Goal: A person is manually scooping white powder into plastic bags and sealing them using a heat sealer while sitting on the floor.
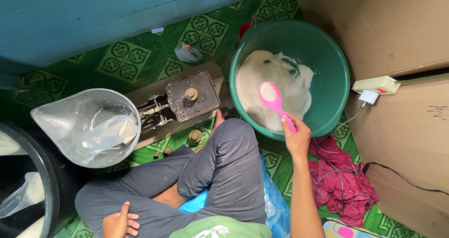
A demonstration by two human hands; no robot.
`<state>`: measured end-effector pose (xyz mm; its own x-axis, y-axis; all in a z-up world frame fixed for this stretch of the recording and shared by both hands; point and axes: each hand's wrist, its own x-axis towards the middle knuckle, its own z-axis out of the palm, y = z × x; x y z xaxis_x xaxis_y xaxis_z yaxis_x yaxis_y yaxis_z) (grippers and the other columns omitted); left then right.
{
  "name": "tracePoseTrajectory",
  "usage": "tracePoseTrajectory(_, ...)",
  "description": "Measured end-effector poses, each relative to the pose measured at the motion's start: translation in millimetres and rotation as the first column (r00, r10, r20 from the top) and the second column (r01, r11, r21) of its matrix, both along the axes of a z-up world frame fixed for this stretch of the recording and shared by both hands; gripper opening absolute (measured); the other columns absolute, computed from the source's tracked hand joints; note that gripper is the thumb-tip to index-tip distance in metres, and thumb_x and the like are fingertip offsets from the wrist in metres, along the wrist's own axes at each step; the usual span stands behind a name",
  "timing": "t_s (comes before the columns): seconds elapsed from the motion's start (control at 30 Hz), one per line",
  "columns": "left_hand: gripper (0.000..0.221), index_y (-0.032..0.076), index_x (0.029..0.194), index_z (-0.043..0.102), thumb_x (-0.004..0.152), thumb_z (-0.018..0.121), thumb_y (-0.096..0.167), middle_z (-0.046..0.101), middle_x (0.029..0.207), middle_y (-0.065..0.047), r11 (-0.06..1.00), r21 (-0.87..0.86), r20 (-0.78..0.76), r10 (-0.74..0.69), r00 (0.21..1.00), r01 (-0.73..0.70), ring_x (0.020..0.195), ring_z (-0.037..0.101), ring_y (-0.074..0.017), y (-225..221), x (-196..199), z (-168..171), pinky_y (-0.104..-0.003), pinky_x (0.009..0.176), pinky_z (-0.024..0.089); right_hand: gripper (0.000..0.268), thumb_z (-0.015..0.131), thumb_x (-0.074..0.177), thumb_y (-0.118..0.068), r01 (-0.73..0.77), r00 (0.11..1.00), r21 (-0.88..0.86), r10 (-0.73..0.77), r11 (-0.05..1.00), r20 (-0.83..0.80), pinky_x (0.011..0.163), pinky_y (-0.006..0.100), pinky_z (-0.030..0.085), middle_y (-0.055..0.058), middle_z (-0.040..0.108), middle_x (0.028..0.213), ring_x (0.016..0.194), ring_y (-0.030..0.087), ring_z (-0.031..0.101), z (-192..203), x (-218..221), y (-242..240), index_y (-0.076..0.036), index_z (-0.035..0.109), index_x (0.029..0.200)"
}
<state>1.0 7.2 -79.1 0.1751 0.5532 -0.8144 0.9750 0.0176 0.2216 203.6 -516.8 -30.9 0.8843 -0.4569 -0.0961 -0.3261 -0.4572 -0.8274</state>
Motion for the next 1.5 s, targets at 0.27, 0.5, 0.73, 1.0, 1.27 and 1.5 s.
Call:
tracePoseTrajectory(0.27, 0.062, -0.019, 0.072, 0.073, 0.102, 0.056, 0.033, 0.062, 0.052, -0.027, 1.000, -0.010, 0.012, 0.006, 1.000, -0.006, 0.034, 0.051, -0.0330, -3, 1, 2, -0.035, 0.034, 0.032, 0.034, 0.075, 0.080, -0.017, -0.029, 0.999, -0.236, 0.031, 0.971, 0.008, 0.067, 0.030, 0.051, 0.012, 0.074, 0.092, 0.070, 0.020, 0.065, 22, 1, 8, -0.007, 0.073, 0.113)
tracePoseTrajectory(0.5, 0.062, -0.020, 0.074, 0.073, 0.101, 0.055, 0.033, 0.063, 0.055, -0.028, 0.999, -0.048, 0.053, 0.013, 0.999, -0.011, 0.034, 0.051, -0.0337, -1, -1, 0, -0.036, 0.032, 0.032, 0.030, 0.072, 0.083, -0.016, -0.079, 0.997, -0.264, 0.083, 0.961, 0.004, 0.070, 0.031, 0.052, 0.012, 0.074, 0.090, 0.072, 0.021, 0.065, 57, 4, 16, -0.005, 0.073, 0.111)
tracePoseTrajectory(0.73, 0.061, -0.021, 0.075, 0.072, 0.100, 0.055, 0.032, 0.064, 0.054, -0.026, 0.998, -0.062, 0.100, 0.014, 0.995, -0.008, 0.032, 0.049, -0.0309, -13, 7, 24, -0.033, 0.029, 0.030, 0.029, 0.074, 0.080, -0.008, -0.213, 0.969, -0.292, 0.240, 0.932, 0.059, 0.059, 0.026, 0.047, 0.007, 0.071, 0.084, 0.062, 0.015, 0.058, 131, 11, 44, -0.002, 0.073, 0.108)
tracePoseTrajectory(1.0, 0.061, -0.016, 0.078, 0.074, 0.099, 0.052, 0.037, 0.066, 0.055, -0.021, 0.993, -0.121, 0.101, 0.010, 0.995, 0.002, 0.033, 0.052, -0.0266, -17, 9, 38, -0.030, 0.030, 0.031, 0.032, 0.075, 0.077, -0.006, -0.372, 0.900, -0.415, 0.432, 0.830, 0.057, 0.056, 0.028, 0.045, 0.007, 0.070, 0.081, 0.060, 0.017, 0.056, 210, 8, 93, -0.004, 0.073, 0.109)
tracePoseTrajectory(1.27, 0.056, -0.012, 0.076, 0.074, 0.096, 0.052, 0.036, 0.064, 0.053, -0.017, 0.984, -0.177, 0.107, 0.036, 0.994, -0.016, 0.032, 0.051, -0.0238, -18, 13, 63, -0.029, 0.030, 0.032, 0.030, 0.075, 0.079, -0.008, -0.499, 0.847, -0.417, 0.529, 0.759, -0.050, 0.054, 0.028, 0.043, 0.007, 0.070, 0.080, 0.060, 0.016, 0.054, 268, -5, 155, -0.004, 0.073, 0.109)
tracePoseTrajectory(1.5, 0.057, -0.008, 0.076, 0.073, 0.096, 0.049, 0.039, 0.065, 0.053, -0.015, 0.971, -0.238, 0.115, 0.011, 0.993, 0.017, 0.034, 0.054, -0.0223, -12, 9, 66, -0.028, 0.032, 0.034, 0.033, 0.076, 0.079, -0.022, -0.558, 0.826, -0.471, 0.513, 0.684, -0.233, 0.048, 0.033, 0.042, 0.007, 0.068, 0.069, 0.050, 0.019, 0.049, 280, -7, 202, -0.015, 0.075, 0.111)
